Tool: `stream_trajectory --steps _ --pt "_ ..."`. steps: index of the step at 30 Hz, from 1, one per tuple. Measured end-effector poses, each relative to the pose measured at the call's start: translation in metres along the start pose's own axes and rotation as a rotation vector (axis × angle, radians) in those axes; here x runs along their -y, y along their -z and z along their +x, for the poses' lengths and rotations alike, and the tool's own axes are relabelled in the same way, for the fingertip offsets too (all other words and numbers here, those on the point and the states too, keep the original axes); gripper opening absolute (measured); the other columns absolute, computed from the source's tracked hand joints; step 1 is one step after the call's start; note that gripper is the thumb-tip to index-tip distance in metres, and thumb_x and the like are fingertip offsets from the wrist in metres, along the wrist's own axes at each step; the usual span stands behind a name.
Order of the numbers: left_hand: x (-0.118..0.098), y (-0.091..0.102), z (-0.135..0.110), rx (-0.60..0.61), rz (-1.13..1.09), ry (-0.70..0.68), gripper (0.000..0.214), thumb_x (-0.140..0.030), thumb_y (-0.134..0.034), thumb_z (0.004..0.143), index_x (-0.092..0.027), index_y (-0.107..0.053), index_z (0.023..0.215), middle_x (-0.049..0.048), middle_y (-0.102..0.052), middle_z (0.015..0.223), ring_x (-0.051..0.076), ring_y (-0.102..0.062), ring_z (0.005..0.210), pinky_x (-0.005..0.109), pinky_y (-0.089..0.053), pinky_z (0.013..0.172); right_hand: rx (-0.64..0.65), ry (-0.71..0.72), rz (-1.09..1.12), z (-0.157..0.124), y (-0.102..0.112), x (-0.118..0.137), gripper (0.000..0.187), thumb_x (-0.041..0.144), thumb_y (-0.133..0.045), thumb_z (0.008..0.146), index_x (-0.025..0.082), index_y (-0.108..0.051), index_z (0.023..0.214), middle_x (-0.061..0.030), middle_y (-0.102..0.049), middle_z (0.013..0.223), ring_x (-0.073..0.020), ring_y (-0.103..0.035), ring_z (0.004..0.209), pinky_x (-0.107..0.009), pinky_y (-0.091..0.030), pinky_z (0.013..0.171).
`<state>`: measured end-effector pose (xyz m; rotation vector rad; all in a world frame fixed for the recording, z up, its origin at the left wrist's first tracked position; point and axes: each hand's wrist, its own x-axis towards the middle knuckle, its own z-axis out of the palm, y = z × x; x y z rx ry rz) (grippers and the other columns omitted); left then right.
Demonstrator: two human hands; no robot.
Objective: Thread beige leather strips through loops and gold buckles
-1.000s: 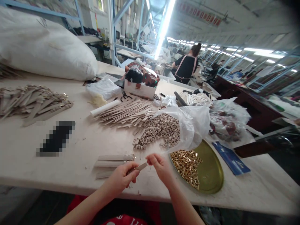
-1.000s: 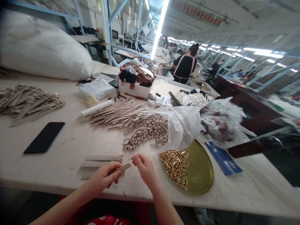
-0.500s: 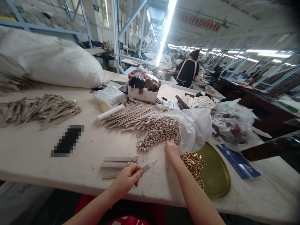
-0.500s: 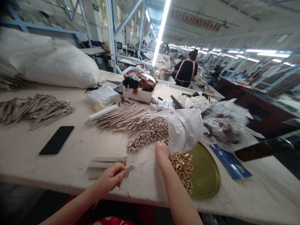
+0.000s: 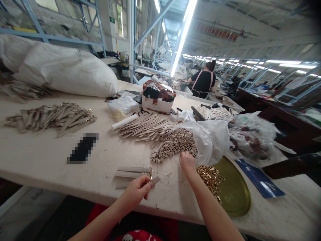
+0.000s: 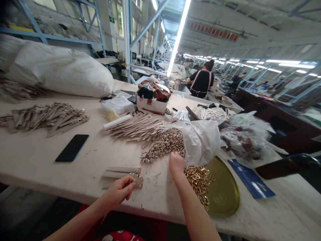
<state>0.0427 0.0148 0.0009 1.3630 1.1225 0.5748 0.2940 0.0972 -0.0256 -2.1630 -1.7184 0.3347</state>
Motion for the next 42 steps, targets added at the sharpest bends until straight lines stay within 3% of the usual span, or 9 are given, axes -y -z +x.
stream_trajectory --steps 4,6,9,12,19,23,30,35,42 --pt "-0.011 0.004 0.007 -0.048 -0.022 -0.006 0.028 -0.044 -0.047 0.078 -0.017 -0.051 0.075 -0.0068 -0.045 0.049 0.007 -0.033 0.041 0.019 -0.025 0.043 0.189 0.112 0.329 -0.042 0.003 0.020 0.025 0.036 -0.047 0.083 0.014 -0.059 0.078 -0.0065 -0.062 0.076 -0.0166 -0.059 0.071 -0.029 -0.046 0.064" --pt "-0.016 0.004 0.012 -0.066 -0.043 -0.018 0.029 -0.045 -0.047 0.078 -0.017 -0.052 0.075 -0.0065 -0.045 0.050 0.007 -0.033 0.041 0.019 -0.026 0.042 0.338 0.104 0.633 -0.065 0.002 0.034 0.033 0.042 -0.042 0.085 0.014 -0.060 0.081 -0.0057 -0.063 0.077 -0.0138 -0.059 0.066 -0.026 -0.047 0.061" --pt "-0.019 0.001 0.018 -0.077 -0.091 -0.025 0.031 -0.046 -0.047 0.078 -0.016 -0.052 0.078 -0.0067 -0.045 0.049 0.006 -0.032 0.040 0.019 -0.026 0.042 0.587 -0.108 1.334 -0.088 0.001 0.052 0.026 0.041 -0.056 0.078 0.016 -0.060 0.079 -0.0039 -0.063 0.079 -0.0104 -0.056 0.062 -0.025 -0.046 0.061" --pt "-0.017 0.000 0.017 -0.056 -0.122 0.008 0.031 -0.047 -0.048 0.077 -0.016 -0.051 0.077 -0.0072 -0.045 0.049 0.005 -0.030 0.038 0.018 -0.025 0.040 0.660 -0.294 1.610 -0.095 0.000 0.061 0.020 0.036 -0.066 0.070 0.017 -0.061 0.075 -0.0003 -0.062 0.074 -0.0078 -0.054 0.057 -0.022 -0.044 0.059" --pt "-0.011 0.004 0.014 0.005 -0.151 0.085 0.029 -0.046 -0.048 0.076 -0.016 -0.049 0.077 -0.0081 -0.043 0.046 0.004 -0.028 0.035 0.018 -0.020 0.036 0.618 -0.254 1.500 -0.096 -0.009 0.063 0.025 0.039 -0.064 0.071 0.015 -0.061 0.076 0.0010 -0.059 0.064 -0.0063 -0.047 0.049 -0.020 -0.038 0.049" --pt "-0.011 0.002 0.014 -0.013 -0.009 0.021 0.022 -0.038 -0.048 0.076 -0.016 -0.051 0.072 -0.0068 -0.044 0.049 0.006 -0.035 0.041 0.018 -0.028 0.042 0.536 -0.193 1.315 -0.102 -0.007 0.065 0.032 0.044 -0.057 0.074 0.016 -0.059 0.090 0.0035 -0.055 0.057 -0.0062 -0.041 0.043 -0.020 -0.030 0.042" --pt "-0.006 -0.001 0.011 0.032 0.059 0.025 0.027 -0.041 -0.046 0.077 -0.017 -0.049 0.067 -0.0069 -0.043 0.047 0.007 -0.037 0.043 0.018 -0.030 0.045 0.412 -0.004 0.974 -0.109 -0.006 0.059 0.033 0.041 -0.053 0.078 0.018 -0.061 0.100 0.0019 -0.052 0.062 -0.0101 -0.043 0.051 -0.023 -0.034 0.047" --pt "-0.009 0.003 0.007 0.107 0.036 0.095 0.024 -0.038 -0.046 0.074 -0.018 -0.045 0.062 -0.0082 -0.039 0.043 0.007 -0.034 0.040 0.018 -0.026 0.041 0.440 0.213 0.880 -0.113 -0.007 0.058 0.029 0.037 -0.049 0.082 0.024 -0.063 0.103 -0.0039 -0.059 0.087 -0.0154 -0.051 0.075 -0.025 -0.040 0.060" --pt "-0.013 -0.006 0.002 -0.059 0.074 -0.033 0.027 -0.040 -0.045 0.078 -0.017 -0.050 0.065 -0.0077 -0.039 0.046 0.008 -0.035 0.043 0.019 -0.029 0.043 0.474 -0.031 1.200 -0.117 -0.012 0.071 0.032 0.044 -0.055 0.076 0.018 -0.066 0.093 0.0041 -0.043 0.053 -0.0091 -0.037 0.050 -0.023 -0.030 0.049"
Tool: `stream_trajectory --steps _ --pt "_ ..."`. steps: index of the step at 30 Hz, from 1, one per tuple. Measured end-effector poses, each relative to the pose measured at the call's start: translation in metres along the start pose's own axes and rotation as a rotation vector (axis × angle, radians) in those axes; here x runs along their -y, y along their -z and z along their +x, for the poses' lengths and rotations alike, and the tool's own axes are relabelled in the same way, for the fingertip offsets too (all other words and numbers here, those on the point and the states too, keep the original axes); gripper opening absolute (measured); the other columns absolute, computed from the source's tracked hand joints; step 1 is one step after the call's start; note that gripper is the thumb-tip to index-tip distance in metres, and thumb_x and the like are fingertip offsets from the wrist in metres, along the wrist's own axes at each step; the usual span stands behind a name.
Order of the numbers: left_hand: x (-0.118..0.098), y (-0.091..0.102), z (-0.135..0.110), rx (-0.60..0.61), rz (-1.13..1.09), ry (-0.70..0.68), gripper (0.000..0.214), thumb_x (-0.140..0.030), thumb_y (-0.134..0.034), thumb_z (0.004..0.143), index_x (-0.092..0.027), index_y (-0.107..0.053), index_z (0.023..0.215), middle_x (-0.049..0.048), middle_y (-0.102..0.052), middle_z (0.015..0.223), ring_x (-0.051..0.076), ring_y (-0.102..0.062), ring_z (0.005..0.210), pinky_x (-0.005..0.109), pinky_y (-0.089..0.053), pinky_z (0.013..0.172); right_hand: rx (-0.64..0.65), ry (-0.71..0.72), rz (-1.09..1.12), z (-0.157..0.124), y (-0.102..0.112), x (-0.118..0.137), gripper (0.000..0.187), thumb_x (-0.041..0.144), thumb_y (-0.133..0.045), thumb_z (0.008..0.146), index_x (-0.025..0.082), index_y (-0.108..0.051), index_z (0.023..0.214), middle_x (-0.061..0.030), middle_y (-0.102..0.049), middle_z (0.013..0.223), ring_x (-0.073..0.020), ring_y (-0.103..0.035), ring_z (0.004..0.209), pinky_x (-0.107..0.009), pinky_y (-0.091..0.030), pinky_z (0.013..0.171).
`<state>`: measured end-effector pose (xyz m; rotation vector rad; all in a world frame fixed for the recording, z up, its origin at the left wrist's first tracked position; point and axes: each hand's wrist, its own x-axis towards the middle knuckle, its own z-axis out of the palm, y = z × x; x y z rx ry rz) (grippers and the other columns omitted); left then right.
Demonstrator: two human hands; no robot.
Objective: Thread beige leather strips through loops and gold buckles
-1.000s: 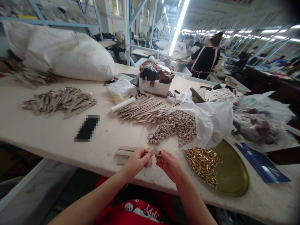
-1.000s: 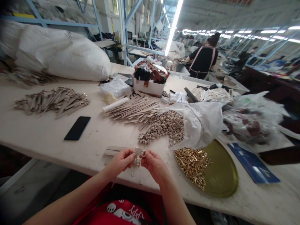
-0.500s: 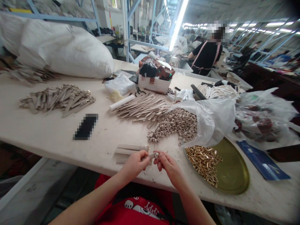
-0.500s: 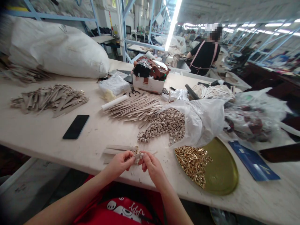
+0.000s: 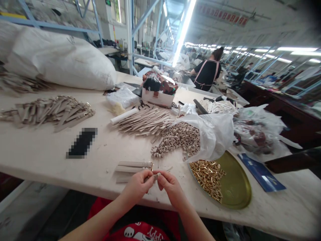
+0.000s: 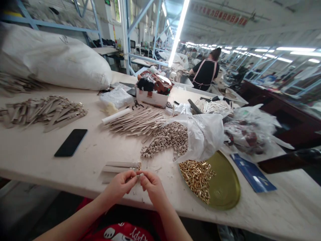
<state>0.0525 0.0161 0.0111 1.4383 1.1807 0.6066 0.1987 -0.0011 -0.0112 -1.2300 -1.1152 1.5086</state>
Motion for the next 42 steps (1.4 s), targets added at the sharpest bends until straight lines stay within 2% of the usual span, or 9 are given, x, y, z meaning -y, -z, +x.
stream_trajectory --steps 8,14,18,22,29,32,36,39,42 --pt "0.003 -0.012 -0.007 -0.038 -0.005 -0.057 0.029 -0.039 -0.043 0.082 -0.016 -0.052 0.067 -0.0061 -0.041 0.051 0.008 -0.036 0.046 0.019 -0.030 0.046 -0.181 -0.025 0.312 -0.010 -0.018 -0.025 0.035 0.044 -0.054 0.078 0.016 -0.066 0.094 0.0048 -0.038 0.052 -0.0087 -0.030 0.050 -0.022 -0.025 0.049" --pt "0.007 -0.013 -0.005 -0.070 -0.001 -0.086 0.025 -0.035 -0.041 0.084 -0.016 -0.052 0.072 -0.0037 -0.050 0.057 0.008 -0.042 0.049 0.019 -0.034 0.050 -0.205 -0.005 0.269 -0.009 -0.024 -0.022 0.032 0.040 -0.059 0.075 0.017 -0.066 0.095 0.0024 -0.046 0.059 -0.0095 -0.034 0.054 -0.023 -0.029 0.051" --pt "0.007 -0.006 -0.004 -0.013 -0.072 -0.080 0.014 -0.024 -0.043 0.080 -0.016 -0.049 0.090 -0.0034 -0.053 0.061 0.009 -0.045 0.052 0.019 -0.035 0.049 -0.273 -0.017 0.179 -0.003 -0.022 -0.011 0.033 0.041 -0.060 0.072 0.017 -0.065 0.094 0.0022 -0.051 0.060 -0.0102 -0.039 0.054 -0.023 -0.034 0.053" --pt "0.003 0.002 -0.002 -0.013 -0.132 -0.051 0.015 -0.019 -0.045 0.077 -0.017 -0.043 0.091 -0.0033 -0.056 0.064 0.008 -0.046 0.049 0.018 -0.034 0.047 -0.308 0.077 0.110 -0.001 -0.023 -0.006 0.029 0.040 -0.061 0.072 0.018 -0.063 0.090 -0.0001 -0.058 0.069 -0.0130 -0.048 0.061 -0.025 -0.040 0.059" --pt "0.007 0.003 0.000 -0.044 -0.155 -0.024 0.008 -0.020 -0.046 0.077 -0.018 -0.040 0.082 -0.0030 -0.057 0.064 0.007 -0.046 0.048 0.018 -0.036 0.045 -0.208 0.162 0.036 -0.010 -0.020 -0.010 0.033 0.046 -0.048 0.081 0.018 -0.065 0.085 -0.0003 -0.054 0.064 -0.0136 -0.047 0.063 -0.026 -0.038 0.061" --pt "0.009 0.004 -0.001 -0.008 -0.180 0.007 0.011 -0.023 -0.048 0.075 -0.019 -0.038 0.080 -0.0019 -0.057 0.063 0.009 -0.051 0.053 0.018 -0.038 0.044 -0.160 0.044 0.277 -0.009 -0.016 -0.007 0.039 0.049 -0.043 0.083 0.017 -0.065 0.078 0.0017 -0.047 0.055 -0.0116 -0.042 0.056 -0.025 -0.036 0.056" --pt "0.007 0.005 -0.003 0.007 -0.179 0.023 0.016 -0.028 -0.051 0.075 -0.019 -0.038 0.078 -0.0028 -0.056 0.063 0.010 -0.052 0.053 0.019 -0.040 0.045 -0.054 -0.133 0.532 -0.007 -0.017 -0.004 0.018 0.035 -0.064 0.072 0.018 -0.057 0.069 0.0051 -0.047 0.055 -0.0065 -0.035 0.047 -0.020 -0.029 0.047" --pt "0.005 0.009 -0.006 -0.031 0.023 0.000 0.016 -0.031 -0.051 0.074 -0.018 -0.043 0.078 -0.0038 -0.054 0.063 0.010 -0.050 0.052 0.020 -0.038 0.048 0.022 -0.255 0.585 -0.009 -0.017 -0.005 0.020 0.035 -0.066 0.071 0.020 -0.059 0.083 0.0048 -0.049 0.060 -0.0061 -0.036 0.048 -0.018 -0.031 0.048" --pt "0.004 0.012 -0.009 -0.087 0.281 -0.040 0.014 -0.031 -0.052 0.074 -0.018 -0.049 0.076 -0.0029 -0.055 0.065 0.012 -0.049 0.058 0.022 -0.035 0.052 0.142 -0.373 0.581 -0.013 -0.016 -0.008 0.024 0.039 -0.064 0.071 0.018 -0.060 0.082 0.0036 -0.048 0.061 -0.0078 -0.040 0.052 -0.020 -0.036 0.051"
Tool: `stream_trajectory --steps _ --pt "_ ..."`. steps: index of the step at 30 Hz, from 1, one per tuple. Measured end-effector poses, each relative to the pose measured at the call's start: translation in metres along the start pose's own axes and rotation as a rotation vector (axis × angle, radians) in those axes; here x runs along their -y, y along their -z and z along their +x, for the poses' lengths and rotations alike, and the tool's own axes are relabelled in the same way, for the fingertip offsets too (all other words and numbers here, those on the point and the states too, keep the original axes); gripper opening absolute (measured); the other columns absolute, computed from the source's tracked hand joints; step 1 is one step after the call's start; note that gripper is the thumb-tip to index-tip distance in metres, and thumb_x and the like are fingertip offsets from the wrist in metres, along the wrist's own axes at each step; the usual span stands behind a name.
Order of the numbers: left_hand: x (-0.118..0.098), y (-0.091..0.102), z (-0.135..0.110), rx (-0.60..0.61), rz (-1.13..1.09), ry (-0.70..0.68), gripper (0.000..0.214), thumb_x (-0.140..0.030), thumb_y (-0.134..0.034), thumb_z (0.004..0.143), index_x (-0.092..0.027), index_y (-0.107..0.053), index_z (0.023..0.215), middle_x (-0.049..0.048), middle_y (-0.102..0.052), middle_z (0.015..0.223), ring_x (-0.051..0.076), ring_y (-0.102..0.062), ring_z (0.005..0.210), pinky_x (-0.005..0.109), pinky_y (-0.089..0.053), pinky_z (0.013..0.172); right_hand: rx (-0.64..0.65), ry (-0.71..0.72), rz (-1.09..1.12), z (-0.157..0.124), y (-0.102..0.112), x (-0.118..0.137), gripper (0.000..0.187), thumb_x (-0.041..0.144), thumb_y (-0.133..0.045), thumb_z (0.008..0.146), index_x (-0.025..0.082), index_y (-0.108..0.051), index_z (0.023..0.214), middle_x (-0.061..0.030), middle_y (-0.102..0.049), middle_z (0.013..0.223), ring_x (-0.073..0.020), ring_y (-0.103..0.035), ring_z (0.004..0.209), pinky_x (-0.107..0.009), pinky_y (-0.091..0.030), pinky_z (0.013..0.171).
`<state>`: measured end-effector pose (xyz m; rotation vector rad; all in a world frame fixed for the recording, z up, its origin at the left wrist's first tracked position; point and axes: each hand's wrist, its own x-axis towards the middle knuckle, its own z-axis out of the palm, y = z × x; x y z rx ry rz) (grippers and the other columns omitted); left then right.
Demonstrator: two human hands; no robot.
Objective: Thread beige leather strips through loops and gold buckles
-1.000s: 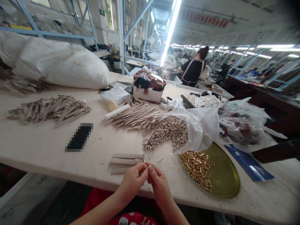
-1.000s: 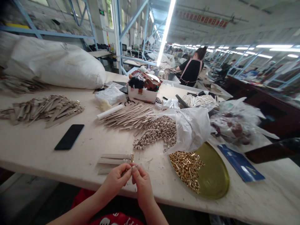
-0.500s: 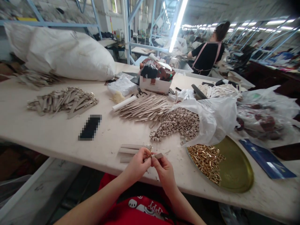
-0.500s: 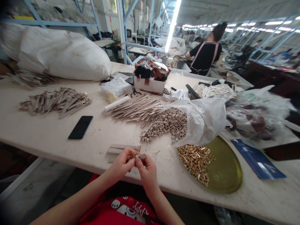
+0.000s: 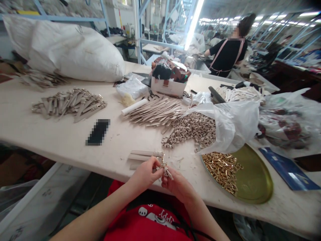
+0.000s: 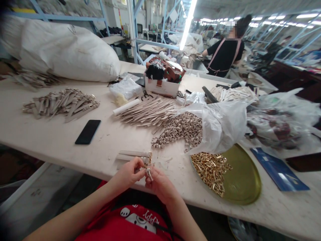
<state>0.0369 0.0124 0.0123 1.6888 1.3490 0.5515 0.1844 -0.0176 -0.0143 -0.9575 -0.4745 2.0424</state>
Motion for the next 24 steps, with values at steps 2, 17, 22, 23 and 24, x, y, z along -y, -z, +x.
stream_trajectory --steps 2,17,22,23,24 --pt "0.001 0.001 -0.002 0.000 0.068 -0.018 0.013 -0.031 -0.051 0.074 -0.018 -0.052 0.075 -0.0020 -0.057 0.067 0.013 -0.050 0.061 0.022 -0.035 0.055 0.019 -0.041 -0.036 -0.002 0.001 -0.002 0.024 0.039 -0.066 0.069 0.018 -0.061 0.079 0.0031 -0.048 0.062 -0.0084 -0.042 0.054 -0.021 -0.038 0.053" --pt "0.005 0.006 -0.014 0.093 -0.043 0.003 0.020 -0.034 -0.052 0.076 -0.017 -0.058 0.083 0.0011 -0.063 0.078 0.015 -0.055 0.072 0.023 -0.039 0.063 -0.046 0.159 -0.138 -0.002 0.000 -0.010 0.021 0.033 -0.067 0.068 0.018 -0.056 0.077 0.0004 -0.055 0.073 -0.0118 -0.049 0.066 -0.024 -0.039 0.063" --pt "0.003 0.015 -0.018 0.183 -0.203 0.080 0.020 -0.031 -0.055 0.072 -0.016 -0.058 0.085 -0.0007 -0.061 0.072 0.013 -0.054 0.064 0.021 -0.040 0.058 -0.263 0.353 -0.414 0.002 0.001 -0.007 0.024 0.036 -0.066 0.068 0.019 -0.049 0.074 0.0048 -0.049 0.061 -0.0110 -0.045 0.057 -0.024 -0.037 0.058" --pt "0.003 0.015 -0.018 0.189 -0.226 0.095 0.020 -0.031 -0.055 0.072 -0.015 -0.057 0.085 -0.0012 -0.061 0.070 0.013 -0.054 0.063 0.021 -0.040 0.058 -0.277 0.379 -0.452 0.002 0.001 -0.007 0.025 0.037 -0.065 0.068 0.020 -0.049 0.080 0.0049 -0.049 0.062 -0.0114 -0.046 0.057 -0.024 -0.037 0.057" --pt "0.003 0.014 -0.018 0.190 -0.237 0.105 0.020 -0.030 -0.055 0.072 -0.015 -0.057 0.085 -0.0014 -0.061 0.069 0.013 -0.054 0.062 0.021 -0.040 0.058 -0.277 0.392 -0.492 0.002 0.002 -0.008 0.028 0.037 -0.065 0.069 0.021 -0.050 0.086 0.0047 -0.050 0.063 -0.0117 -0.046 0.057 -0.024 -0.037 0.056"
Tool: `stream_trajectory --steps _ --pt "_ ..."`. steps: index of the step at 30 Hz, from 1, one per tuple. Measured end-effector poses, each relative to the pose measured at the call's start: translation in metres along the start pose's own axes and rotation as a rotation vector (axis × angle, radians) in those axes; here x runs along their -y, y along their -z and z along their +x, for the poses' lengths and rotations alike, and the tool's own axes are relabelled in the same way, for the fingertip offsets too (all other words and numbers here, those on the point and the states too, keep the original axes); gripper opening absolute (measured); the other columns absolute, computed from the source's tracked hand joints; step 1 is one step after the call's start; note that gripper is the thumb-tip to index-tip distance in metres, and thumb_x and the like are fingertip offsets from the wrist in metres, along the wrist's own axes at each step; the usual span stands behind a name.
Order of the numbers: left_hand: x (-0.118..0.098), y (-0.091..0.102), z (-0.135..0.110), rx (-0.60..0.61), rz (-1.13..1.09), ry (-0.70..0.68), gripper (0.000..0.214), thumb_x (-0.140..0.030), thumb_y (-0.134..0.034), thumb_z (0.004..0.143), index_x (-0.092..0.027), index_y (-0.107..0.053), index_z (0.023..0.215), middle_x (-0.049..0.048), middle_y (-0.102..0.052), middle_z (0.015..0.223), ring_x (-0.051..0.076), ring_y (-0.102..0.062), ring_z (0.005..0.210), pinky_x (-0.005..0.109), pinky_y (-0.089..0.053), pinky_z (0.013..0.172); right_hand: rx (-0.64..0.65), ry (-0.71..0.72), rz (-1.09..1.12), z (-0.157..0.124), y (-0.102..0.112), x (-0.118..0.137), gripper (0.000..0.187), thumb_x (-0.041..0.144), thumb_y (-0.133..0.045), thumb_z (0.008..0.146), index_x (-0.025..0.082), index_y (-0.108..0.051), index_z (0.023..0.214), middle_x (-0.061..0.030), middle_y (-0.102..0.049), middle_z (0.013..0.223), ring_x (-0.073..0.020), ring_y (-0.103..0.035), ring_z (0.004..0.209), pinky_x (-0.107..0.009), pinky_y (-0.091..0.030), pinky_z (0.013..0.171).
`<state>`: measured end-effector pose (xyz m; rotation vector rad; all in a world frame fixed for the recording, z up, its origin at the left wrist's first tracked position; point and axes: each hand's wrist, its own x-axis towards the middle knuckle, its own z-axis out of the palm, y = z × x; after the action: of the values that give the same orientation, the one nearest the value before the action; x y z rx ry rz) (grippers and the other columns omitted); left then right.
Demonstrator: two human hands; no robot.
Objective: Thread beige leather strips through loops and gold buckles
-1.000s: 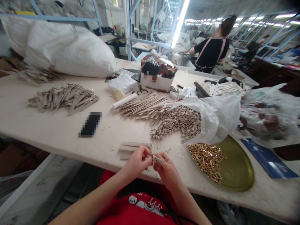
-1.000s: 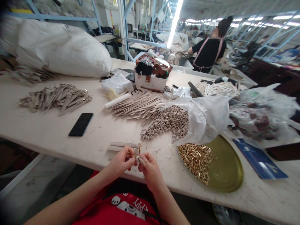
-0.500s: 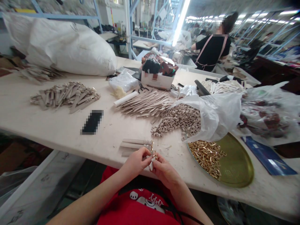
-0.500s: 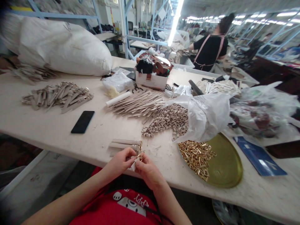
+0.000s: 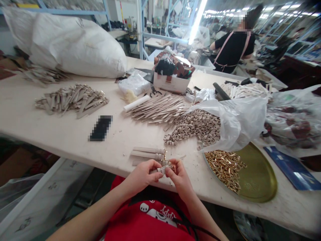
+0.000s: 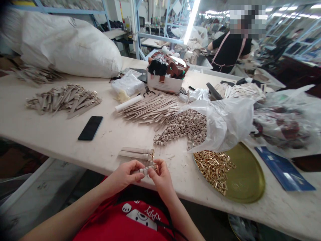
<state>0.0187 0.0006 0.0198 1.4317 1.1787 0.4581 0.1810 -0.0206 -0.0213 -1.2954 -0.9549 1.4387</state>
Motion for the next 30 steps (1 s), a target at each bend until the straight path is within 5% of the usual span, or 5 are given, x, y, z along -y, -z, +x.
stream_trajectory --steps 4,7,14,24,30 --pt "0.003 -0.006 0.004 0.010 0.049 -0.003 0.021 -0.027 -0.055 0.071 -0.016 -0.060 0.088 -0.0001 -0.063 0.072 0.014 -0.056 0.065 0.022 -0.041 0.060 0.083 0.026 -0.185 -0.001 0.004 -0.005 0.022 0.039 -0.056 0.075 0.020 -0.053 0.086 0.0043 -0.048 0.058 -0.0111 -0.041 0.051 -0.024 -0.032 0.049" --pt "0.005 -0.007 0.006 0.074 0.031 -0.002 0.025 -0.030 -0.052 0.074 -0.016 -0.061 0.091 0.0025 -0.065 0.078 0.015 -0.057 0.069 0.023 -0.043 0.062 0.011 0.066 -0.234 -0.003 0.007 -0.009 0.020 0.040 -0.052 0.078 0.020 -0.051 0.082 0.0059 -0.044 0.054 -0.0105 -0.038 0.048 -0.024 -0.030 0.048" --pt "0.018 -0.011 0.014 0.134 -0.362 0.172 0.028 -0.034 -0.058 0.072 -0.013 -0.058 0.090 0.0018 -0.064 0.072 0.012 -0.058 0.063 0.025 -0.047 0.065 -0.101 0.143 -0.370 -0.006 0.002 -0.017 0.014 0.035 -0.047 0.081 0.021 -0.049 0.083 0.0063 -0.041 0.053 -0.0116 -0.037 0.048 -0.025 -0.028 0.048" --pt "0.014 -0.017 0.008 0.188 -0.405 0.150 0.028 -0.036 -0.061 0.070 -0.012 -0.062 0.085 0.0015 -0.063 0.068 0.012 -0.056 0.063 0.023 -0.043 0.062 0.147 0.146 -0.313 -0.018 0.012 -0.008 0.014 0.035 -0.047 0.083 0.022 -0.052 0.085 0.0016 -0.055 0.064 -0.0151 -0.049 0.058 -0.026 -0.035 0.055" --pt "0.017 -0.014 0.005 0.205 -0.476 0.200 0.029 -0.035 -0.065 0.068 -0.011 -0.062 0.084 0.0011 -0.063 0.068 0.010 -0.054 0.060 0.021 -0.040 0.059 0.141 0.186 -0.441 -0.017 0.011 -0.009 0.011 0.031 -0.045 0.084 0.021 -0.051 0.083 0.0028 -0.051 0.061 -0.0130 -0.045 0.055 -0.025 -0.032 0.053"
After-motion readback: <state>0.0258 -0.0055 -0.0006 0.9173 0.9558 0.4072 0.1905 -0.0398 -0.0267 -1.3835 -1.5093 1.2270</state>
